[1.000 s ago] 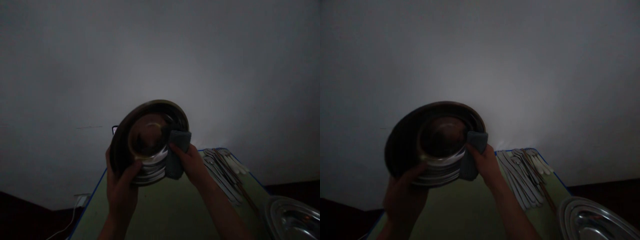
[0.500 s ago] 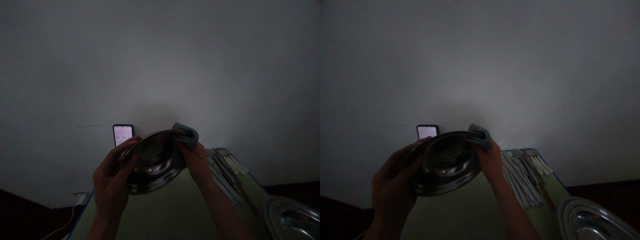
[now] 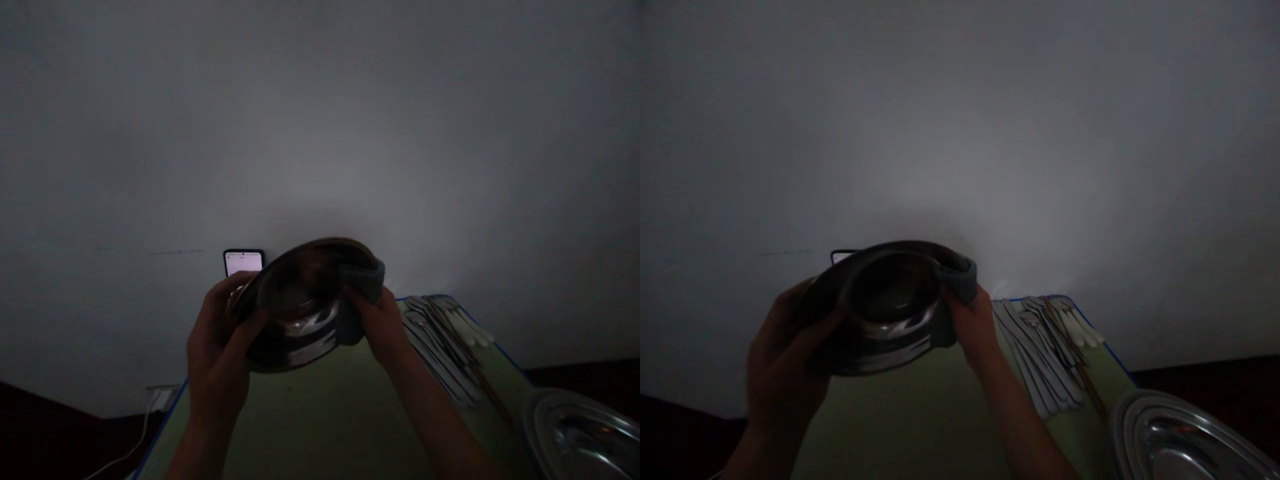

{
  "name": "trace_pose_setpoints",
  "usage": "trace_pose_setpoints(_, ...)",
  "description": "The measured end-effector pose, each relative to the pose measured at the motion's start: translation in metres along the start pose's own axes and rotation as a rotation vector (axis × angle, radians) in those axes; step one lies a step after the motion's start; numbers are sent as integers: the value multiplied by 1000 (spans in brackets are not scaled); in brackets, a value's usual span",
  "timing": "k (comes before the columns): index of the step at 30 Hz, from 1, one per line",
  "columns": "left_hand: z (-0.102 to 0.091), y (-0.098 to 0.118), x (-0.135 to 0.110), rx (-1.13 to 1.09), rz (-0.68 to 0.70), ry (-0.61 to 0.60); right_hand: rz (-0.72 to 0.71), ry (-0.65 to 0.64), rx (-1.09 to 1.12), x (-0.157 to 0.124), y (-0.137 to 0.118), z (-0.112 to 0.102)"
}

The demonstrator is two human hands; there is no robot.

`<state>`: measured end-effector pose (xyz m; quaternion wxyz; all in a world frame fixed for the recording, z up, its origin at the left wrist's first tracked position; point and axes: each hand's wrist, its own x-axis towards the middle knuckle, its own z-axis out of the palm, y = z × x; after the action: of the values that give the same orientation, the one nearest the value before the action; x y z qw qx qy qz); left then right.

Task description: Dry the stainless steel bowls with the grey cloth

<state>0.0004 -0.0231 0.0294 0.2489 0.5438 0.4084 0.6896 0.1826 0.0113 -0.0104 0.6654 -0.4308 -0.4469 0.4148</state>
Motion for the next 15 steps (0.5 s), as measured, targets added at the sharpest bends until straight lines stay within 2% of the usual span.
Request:
trace_pose_setpoints(3,-8,8,7,182,-24,-162,-171,-44,-268,1,-15,-11)
trace_pose_setpoints(6,-6,11,5,199,-55,-218,-232,-46,-369,-2,-23,-12)
trace_pose_setpoints(9,3,13,-5,68,-12,-112,-267,38,-281,-4,-21,-8)
trace_pose_setpoints(12,13,14,-15,-53,149,22,-268,144,-128,-4,-13,-2)
trace_pose_setpoints(14,19,11,-19,-120,180,94,-172,176,-3,-6,-7,6)
trace_pose_setpoints(15,21,8,-20,-144,147,142,-94,173,76,-7,-4,10)
